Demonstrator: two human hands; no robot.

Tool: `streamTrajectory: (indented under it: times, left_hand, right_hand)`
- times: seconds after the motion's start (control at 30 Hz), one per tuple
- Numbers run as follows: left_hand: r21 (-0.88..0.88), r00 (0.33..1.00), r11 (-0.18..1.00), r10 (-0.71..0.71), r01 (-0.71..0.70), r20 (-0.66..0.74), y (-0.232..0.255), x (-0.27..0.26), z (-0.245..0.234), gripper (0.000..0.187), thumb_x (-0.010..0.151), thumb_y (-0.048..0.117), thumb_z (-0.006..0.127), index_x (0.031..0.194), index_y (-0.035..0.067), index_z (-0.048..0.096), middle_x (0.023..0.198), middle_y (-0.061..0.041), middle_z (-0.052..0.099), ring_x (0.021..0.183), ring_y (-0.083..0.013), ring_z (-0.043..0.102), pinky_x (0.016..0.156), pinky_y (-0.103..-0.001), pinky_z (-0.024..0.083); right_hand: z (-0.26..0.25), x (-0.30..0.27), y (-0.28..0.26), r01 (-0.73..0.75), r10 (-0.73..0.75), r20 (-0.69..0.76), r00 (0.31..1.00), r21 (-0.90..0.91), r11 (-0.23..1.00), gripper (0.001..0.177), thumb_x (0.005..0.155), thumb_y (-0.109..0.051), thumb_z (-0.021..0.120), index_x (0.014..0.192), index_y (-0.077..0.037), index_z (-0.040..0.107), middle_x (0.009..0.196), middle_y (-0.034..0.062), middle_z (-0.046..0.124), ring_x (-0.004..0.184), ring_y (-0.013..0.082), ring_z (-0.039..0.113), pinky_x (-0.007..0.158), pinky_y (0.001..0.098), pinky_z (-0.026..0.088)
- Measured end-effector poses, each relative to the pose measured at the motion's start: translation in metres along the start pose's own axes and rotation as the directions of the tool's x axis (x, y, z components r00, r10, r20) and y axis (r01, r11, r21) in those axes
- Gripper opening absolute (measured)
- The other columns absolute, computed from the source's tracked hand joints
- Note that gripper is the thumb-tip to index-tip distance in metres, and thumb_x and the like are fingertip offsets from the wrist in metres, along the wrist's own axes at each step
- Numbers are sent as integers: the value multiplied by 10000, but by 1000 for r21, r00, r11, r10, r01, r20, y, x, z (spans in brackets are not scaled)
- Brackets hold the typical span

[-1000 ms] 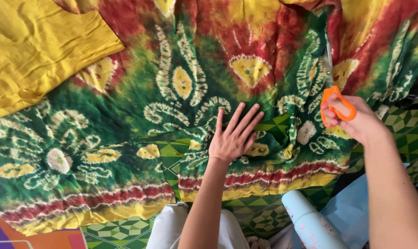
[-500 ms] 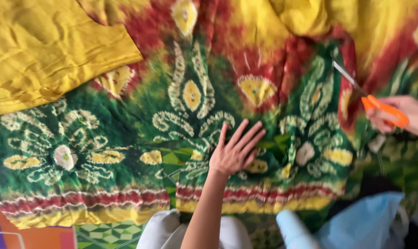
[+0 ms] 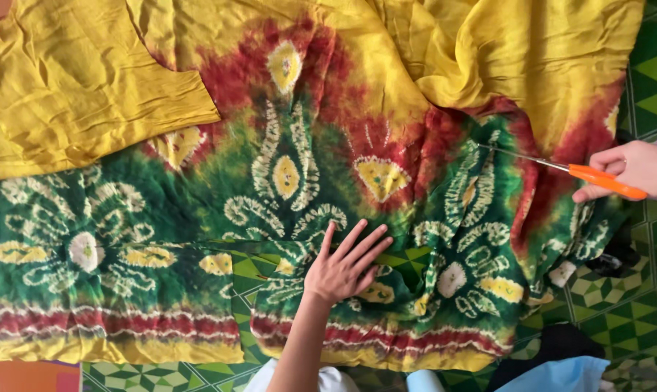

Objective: The person cuts a green and yellow patterned fabric with orange scissors, following the outline of a yellow garment laid on top. The person then pulls apart the newly cut fabric pieces.

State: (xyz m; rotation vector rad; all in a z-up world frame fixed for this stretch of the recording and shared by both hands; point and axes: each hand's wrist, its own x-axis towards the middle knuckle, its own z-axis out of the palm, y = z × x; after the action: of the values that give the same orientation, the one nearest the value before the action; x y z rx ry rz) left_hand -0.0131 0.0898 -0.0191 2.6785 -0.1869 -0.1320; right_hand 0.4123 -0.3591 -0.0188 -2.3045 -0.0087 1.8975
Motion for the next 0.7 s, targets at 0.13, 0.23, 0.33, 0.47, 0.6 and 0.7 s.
streamTrajectory:
  times: [0.13, 0.23, 0.33, 0.47, 0.6, 0.7]
  left_hand:
    - [-17, 1000, 1000, -1, 1, 5, -2, 4, 1, 625, 1014, 474, 499, 1609, 330, 372, 1687, 91, 304, 1551, -192, 299, 1241, -612, 180]
    - [-26, 1000, 1000, 2, -2, 15, -1, 0, 1, 620, 1025, 470, 493, 1614, 319, 375, 1690, 91, 309, 1554, -192, 303, 1247, -607, 186]
    - [-27, 1000, 1000, -3, 3, 4, -1, 2, 1, 606, 1028, 467, 484, 1609, 330, 380, 1688, 92, 312, 1553, -184, 307, 1247, -600, 190]
    - [-26, 1000, 1000, -13, 13, 4, 0, 0, 0, 598, 1034, 468, 478, 1610, 340, 382, 1689, 96, 311, 1553, -174, 307, 1255, -581, 191]
    - [4, 1000, 1000, -16, 16, 3, 0, -1, 2, 602, 1041, 474, 464, 1622, 347, 366, 1698, 104, 298, 1561, -159, 298, 1264, -565, 183]
    - [27, 1000, 1000, -13, 13, 22, 0, 0, 2, 610, 1039, 491, 441, 1627, 362, 342, 1701, 109, 280, 1562, -154, 284, 1260, -570, 174]
  right_hand:
    - [-19, -4, -24, 30, -45, -58, 997, -239, 971, 425, 782, -237, 945, 760, -44, 567, 801, 21, 832, 725, 60, 774, 632, 235, 484]
    - [-22, -7, -30, -12, -2, -45, 999, -297, 955, 430, 773, -275, 951, 763, -57, 580, 786, 3, 799, 694, 73, 745, 631, 278, 460]
    - [-32, -6, -38, -29, 1, -71, 998, -406, 913, 389, 721, -318, 982, 746, -98, 662, 738, -5, 767, 646, 69, 729, 668, 248, 485]
    - [-30, -9, -43, 4, -79, -111, 991, -556, 831, 508, 634, -418, 1038, 738, -111, 648, 637, -5, 690, 560, 86, 581, 629, 256, 482]
    - [-31, -13, -57, -142, 61, -164, 985, -541, 829, 491, 577, -402, 1039, 758, -109, 690, 559, 32, 653, 524, 133, 486, 590, 298, 432]
    - [-35, -14, -63, -108, 3, -177, 984, -582, 806, 473, 538, -414, 1069, 726, -134, 737, 544, 38, 623, 513, 118, 460, 577, 279, 417]
